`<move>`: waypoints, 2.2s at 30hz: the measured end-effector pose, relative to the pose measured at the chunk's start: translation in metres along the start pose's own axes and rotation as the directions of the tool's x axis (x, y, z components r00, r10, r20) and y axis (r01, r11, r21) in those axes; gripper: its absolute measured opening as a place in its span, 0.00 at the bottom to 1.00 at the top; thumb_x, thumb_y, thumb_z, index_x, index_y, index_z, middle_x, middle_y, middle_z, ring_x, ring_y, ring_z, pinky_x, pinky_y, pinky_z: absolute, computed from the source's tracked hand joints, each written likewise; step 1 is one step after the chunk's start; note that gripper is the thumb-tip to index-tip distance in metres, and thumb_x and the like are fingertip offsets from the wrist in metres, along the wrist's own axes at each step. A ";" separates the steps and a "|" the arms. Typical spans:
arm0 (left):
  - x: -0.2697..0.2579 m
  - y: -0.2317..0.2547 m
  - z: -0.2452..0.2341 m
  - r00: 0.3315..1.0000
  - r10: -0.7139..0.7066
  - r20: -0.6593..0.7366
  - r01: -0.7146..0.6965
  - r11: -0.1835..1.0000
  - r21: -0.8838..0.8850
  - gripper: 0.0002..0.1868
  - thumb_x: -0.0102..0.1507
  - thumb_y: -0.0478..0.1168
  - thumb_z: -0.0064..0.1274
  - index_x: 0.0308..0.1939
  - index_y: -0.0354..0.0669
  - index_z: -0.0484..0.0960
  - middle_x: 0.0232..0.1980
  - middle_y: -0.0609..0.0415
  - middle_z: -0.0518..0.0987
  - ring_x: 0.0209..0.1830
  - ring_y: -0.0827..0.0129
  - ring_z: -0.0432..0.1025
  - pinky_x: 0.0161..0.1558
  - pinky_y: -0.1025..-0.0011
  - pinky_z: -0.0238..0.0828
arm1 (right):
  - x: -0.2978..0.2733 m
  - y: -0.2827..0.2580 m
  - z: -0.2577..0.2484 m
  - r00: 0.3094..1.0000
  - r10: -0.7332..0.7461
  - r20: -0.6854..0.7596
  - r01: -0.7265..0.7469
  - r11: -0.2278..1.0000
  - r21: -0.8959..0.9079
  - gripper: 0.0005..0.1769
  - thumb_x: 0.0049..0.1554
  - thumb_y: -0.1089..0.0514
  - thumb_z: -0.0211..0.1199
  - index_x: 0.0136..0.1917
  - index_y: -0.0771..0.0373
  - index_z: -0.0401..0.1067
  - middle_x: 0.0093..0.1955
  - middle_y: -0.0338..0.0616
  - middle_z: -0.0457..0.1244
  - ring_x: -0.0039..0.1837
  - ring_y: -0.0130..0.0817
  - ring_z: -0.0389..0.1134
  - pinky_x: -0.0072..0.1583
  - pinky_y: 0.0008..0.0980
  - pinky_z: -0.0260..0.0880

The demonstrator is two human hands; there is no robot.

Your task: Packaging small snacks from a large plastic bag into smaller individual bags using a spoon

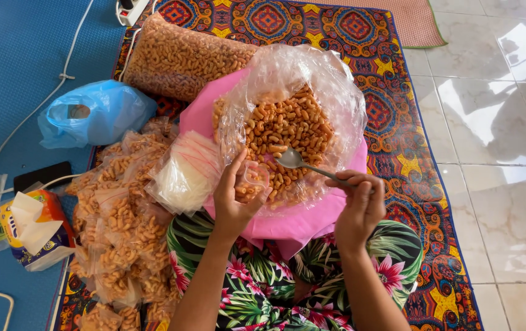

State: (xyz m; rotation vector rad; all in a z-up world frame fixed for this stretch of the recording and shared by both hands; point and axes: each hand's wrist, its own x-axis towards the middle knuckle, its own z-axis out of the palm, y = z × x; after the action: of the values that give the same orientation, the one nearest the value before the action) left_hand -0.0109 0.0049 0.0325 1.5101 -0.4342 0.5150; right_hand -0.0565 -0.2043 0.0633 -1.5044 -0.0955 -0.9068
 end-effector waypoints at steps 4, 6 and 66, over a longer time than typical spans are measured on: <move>-0.003 -0.006 0.000 1.000 -0.010 0.004 0.010 1.000 -0.026 0.43 0.53 0.34 0.71 0.70 0.33 0.70 0.52 0.41 0.79 0.43 0.59 0.78 0.51 0.60 0.76 | 0.025 -0.032 0.005 1.000 -0.014 0.012 0.013 0.999 0.036 0.17 0.73 0.56 0.36 0.49 0.70 0.59 0.44 0.59 0.63 0.40 0.46 0.74 0.50 0.38 0.80; 0.001 -0.001 0.000 1.000 0.025 0.007 -0.025 1.000 0.013 0.43 0.52 0.35 0.72 0.70 0.32 0.70 0.52 0.40 0.79 0.45 0.57 0.79 0.52 0.60 0.76 | 0.034 -0.047 0.008 0.976 -0.140 0.166 0.145 0.989 -0.017 0.19 0.73 0.57 0.38 0.47 0.73 0.62 0.42 0.62 0.64 0.39 0.46 0.74 0.48 0.40 0.78; 0.060 0.044 0.036 0.840 -0.172 0.514 0.363 0.883 -0.298 0.26 0.72 0.53 0.40 0.68 0.43 0.73 0.68 0.43 0.73 0.74 0.53 0.63 0.74 0.52 0.54 | 0.065 -0.069 -0.009 0.769 -0.001 0.639 0.319 0.867 -0.383 0.05 0.64 0.62 0.57 0.46 0.60 0.73 0.41 0.45 0.67 0.34 0.41 0.68 0.35 0.34 0.67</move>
State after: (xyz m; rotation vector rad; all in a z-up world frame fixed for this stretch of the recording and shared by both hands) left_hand 0.0147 -0.0287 0.1035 1.2698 -0.6454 -0.1816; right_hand -0.0556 -0.2289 0.1555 -2.2563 -0.5359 -0.5416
